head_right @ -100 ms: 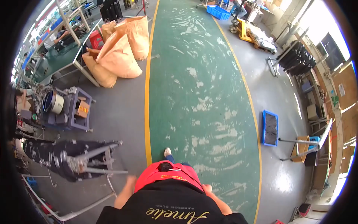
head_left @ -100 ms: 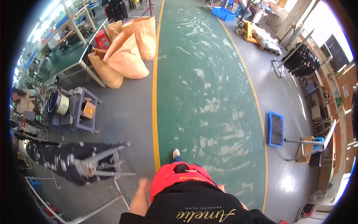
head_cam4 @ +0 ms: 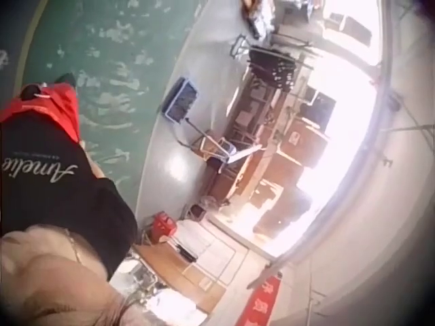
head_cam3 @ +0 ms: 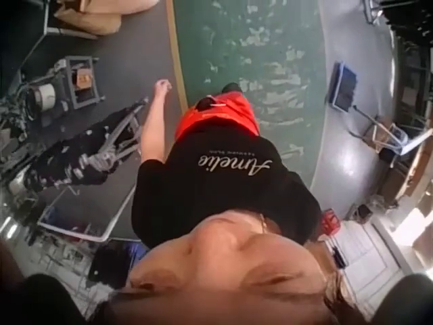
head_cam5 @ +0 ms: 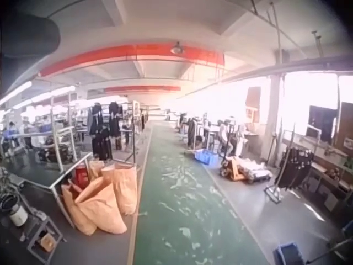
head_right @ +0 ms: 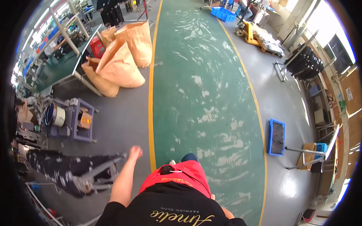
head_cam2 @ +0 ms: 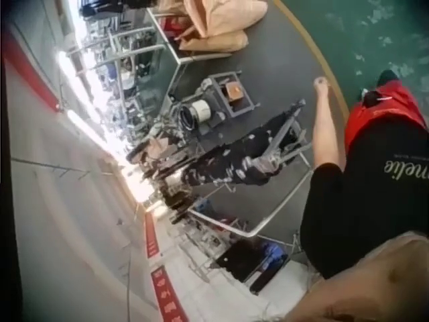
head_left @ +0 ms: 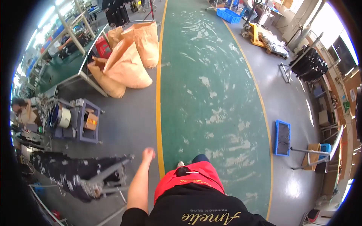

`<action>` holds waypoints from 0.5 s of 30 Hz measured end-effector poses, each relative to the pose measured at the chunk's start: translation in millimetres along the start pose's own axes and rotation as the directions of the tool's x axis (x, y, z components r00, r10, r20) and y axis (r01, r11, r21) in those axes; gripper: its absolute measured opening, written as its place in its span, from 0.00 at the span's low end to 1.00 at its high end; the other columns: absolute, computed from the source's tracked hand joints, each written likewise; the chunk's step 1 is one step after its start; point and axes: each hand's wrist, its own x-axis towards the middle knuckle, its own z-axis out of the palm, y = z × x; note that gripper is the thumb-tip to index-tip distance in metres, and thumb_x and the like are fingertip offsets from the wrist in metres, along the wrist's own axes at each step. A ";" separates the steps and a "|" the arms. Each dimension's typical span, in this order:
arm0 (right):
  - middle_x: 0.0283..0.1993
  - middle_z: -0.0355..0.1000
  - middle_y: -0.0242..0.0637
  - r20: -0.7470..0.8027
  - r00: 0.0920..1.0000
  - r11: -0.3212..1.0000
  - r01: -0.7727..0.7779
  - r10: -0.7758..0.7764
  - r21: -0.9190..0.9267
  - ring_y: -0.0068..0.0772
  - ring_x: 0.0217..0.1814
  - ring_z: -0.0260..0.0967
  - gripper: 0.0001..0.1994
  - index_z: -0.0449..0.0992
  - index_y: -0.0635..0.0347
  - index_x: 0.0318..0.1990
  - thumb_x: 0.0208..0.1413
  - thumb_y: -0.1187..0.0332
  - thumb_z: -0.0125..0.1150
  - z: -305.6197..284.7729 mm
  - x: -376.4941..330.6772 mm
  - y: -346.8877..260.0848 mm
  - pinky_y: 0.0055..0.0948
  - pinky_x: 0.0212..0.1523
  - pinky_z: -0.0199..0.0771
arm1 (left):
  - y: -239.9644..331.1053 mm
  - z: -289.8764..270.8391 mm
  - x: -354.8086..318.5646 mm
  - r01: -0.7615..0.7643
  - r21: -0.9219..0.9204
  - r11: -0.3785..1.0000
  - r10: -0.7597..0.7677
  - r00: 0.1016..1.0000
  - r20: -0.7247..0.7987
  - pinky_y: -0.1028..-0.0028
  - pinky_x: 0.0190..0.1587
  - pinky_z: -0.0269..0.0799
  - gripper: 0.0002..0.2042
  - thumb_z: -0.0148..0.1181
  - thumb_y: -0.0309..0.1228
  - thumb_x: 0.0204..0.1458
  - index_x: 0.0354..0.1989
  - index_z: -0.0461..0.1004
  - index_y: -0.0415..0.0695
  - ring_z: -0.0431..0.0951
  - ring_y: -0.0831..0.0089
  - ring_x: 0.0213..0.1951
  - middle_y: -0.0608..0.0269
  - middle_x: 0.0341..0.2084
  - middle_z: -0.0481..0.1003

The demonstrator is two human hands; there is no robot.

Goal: Inserting wire harness connectors into a specialized testing or assembly machine on a factory floor.

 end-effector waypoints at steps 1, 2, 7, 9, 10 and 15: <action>0.21 0.73 0.49 -0.004 0.999 0.999 0.037 -0.037 -0.004 0.42 0.26 0.73 0.16 0.76 0.63 0.19 0.44 0.57 0.57 -9.4 35.3 -47.5 0.43 0.31 0.70 | 96.5 35.7 52.7 -0.057 -0.095 0.994 0.054 0.998 -0.027 0.77 0.22 0.69 0.08 0.53 0.34 0.58 0.38 0.71 0.42 0.74 0.77 0.22 0.65 0.23 0.75; 0.20 0.72 0.48 -0.006 0.997 0.997 0.073 -0.073 -0.015 0.42 0.25 0.73 0.15 0.76 0.63 0.19 0.45 0.58 0.56 -19.8 68.8 -92.4 0.43 0.30 0.70 | 172.8 57.7 100.6 -0.224 -0.069 0.972 0.226 0.974 0.015 0.76 0.26 0.71 0.09 0.55 0.33 0.57 0.39 0.72 0.40 0.73 0.79 0.23 0.65 0.23 0.75; 0.17 0.70 0.44 0.032 0.964 0.951 0.265 -0.263 -0.160 0.40 0.21 0.70 0.12 0.75 0.60 0.20 0.46 0.62 0.54 -141.9 273.1 -312.7 0.42 0.26 0.68 | 323.3 114.9 294.5 -0.315 -0.178 0.932 0.312 0.949 -0.045 0.77 0.29 0.71 0.10 0.55 0.34 0.57 0.41 0.71 0.39 0.74 0.78 0.25 0.66 0.24 0.74; 0.16 0.69 0.42 0.059 0.950 0.925 0.313 -0.308 -0.215 0.39 0.19 0.68 0.11 0.75 0.59 0.20 0.47 0.63 0.53 -195.1 345.2 -407.6 0.42 0.24 0.68 | 322.5 117.1 353.7 -0.177 -0.149 0.973 0.166 0.983 -0.085 0.76 0.26 0.71 0.10 0.56 0.34 0.57 0.39 0.71 0.40 0.74 0.76 0.23 0.65 0.23 0.74; 0.15 0.69 0.41 0.080 0.947 0.915 0.322 -0.312 -0.244 0.39 0.18 0.68 0.11 0.75 0.59 0.20 0.47 0.64 0.53 -216.8 381.3 -440.4 0.42 0.23 0.68 | 288.6 116.0 364.8 -0.042 -0.127 0.991 0.031 0.996 -0.088 0.75 0.24 0.70 0.10 0.57 0.35 0.56 0.39 0.72 0.41 0.74 0.76 0.22 0.65 0.22 0.74; 0.15 0.69 0.32 -0.156 0.910 0.895 0.409 -0.385 0.180 0.26 0.18 0.68 0.11 0.75 0.60 0.18 0.47 0.66 0.55 -334.7 525.0 -815.8 0.28 0.19 0.66 | 159.5 103.9 342.7 -0.158 0.462 0.873 0.204 0.978 -0.050 0.64 0.43 0.71 0.15 0.48 0.36 0.57 0.48 0.71 0.39 0.75 0.63 0.43 0.55 0.40 0.75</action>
